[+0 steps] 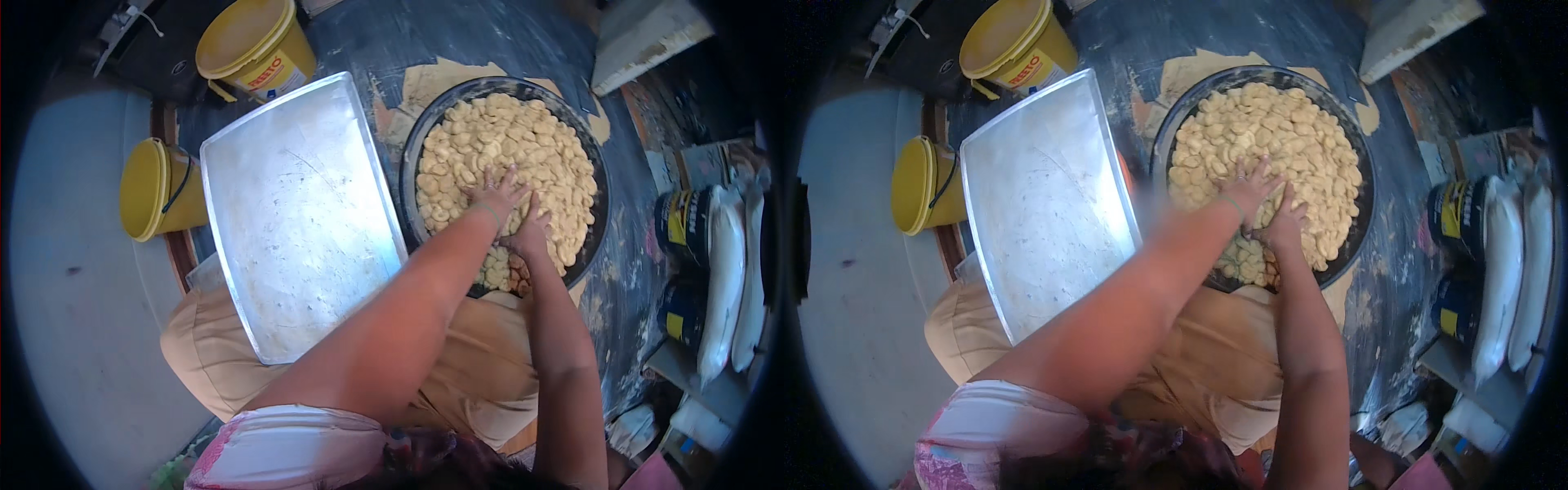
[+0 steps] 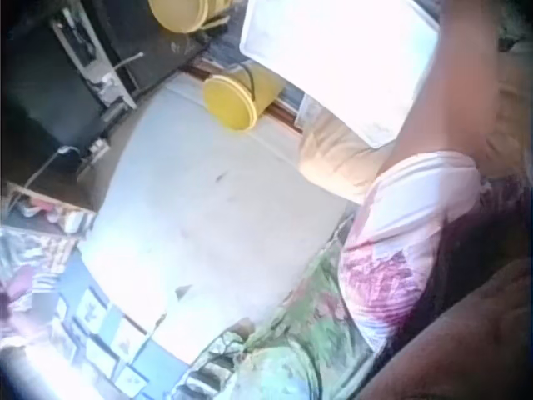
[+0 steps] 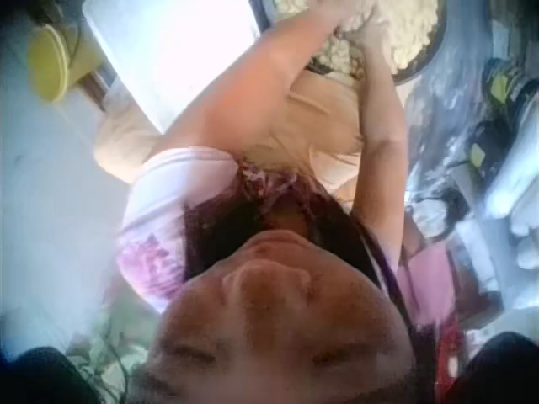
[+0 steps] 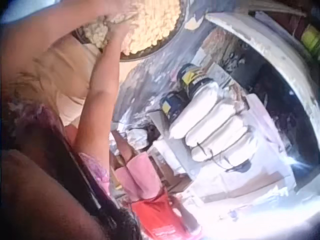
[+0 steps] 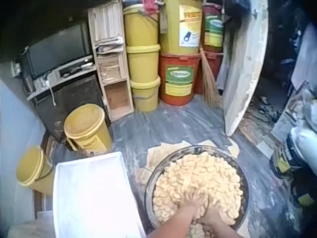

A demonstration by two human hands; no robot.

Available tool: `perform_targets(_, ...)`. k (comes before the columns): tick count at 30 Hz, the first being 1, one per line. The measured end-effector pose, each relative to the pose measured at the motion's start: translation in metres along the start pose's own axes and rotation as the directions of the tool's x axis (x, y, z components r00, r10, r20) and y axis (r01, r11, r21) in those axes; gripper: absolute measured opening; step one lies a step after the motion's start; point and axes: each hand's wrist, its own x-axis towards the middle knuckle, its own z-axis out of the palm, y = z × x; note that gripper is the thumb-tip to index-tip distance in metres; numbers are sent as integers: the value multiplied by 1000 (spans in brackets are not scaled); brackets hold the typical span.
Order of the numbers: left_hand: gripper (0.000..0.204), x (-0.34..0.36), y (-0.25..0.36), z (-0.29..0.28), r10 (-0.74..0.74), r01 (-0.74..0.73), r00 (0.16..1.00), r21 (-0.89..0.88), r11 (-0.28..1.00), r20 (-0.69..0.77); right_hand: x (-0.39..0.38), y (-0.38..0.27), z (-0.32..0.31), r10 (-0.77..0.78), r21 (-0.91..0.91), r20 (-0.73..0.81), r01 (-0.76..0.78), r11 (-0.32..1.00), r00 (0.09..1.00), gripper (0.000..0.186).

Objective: The person places a metal baking tray on their lap and arranges dough pieces onto it by hand. They set the filled tray aside, place another metal tray on their lap, and arrange more dough pieces onto it.

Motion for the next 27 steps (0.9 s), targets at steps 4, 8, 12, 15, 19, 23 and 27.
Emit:
perform_targets(4, 95, 19, -9, 19, 42, -63, 968, -80, 995, -246, 16, 1, -7, -50, 287, -145, 91, 954, 988, 94)
perform_targets(8, 54, 34, -20, 24, -8, -193, 886, -384, 903, -463, 28, -20, -28, -10, 354, -172, 72, 932, 985, 59)
perform_targets(12, 48, 20, -16, 2, -92, -225, 865, -544, 808, -494, 32, -35, -53, -68, 364, -268, 167, 916, 961, 54)
perform_targets(15, 47, -11, -19, -29, -122, -336, 778, -573, 747, -616, 26, -56, -82, -90, 390, -378, 246, 887, 922, 50)
perform_targets(19, 51, -79, -28, -73, -97, -403, 691, -494, 770, -716, -8, -93, -137, -165, 406, -467, 377, 832, 869, 50)
perform_targets(23, 48, -165, -48, -89, -225, -504, 426, -437, 745, -876, -67, -153, -179, -323, 416, -581, 614, 671, 747, 49)
perform_targets(27, 45, -270, -79, -81, -397, -412, 319, -503, 760, -861, -135, -220, -189, -560, 419, -569, 798, 433, 602, 51)
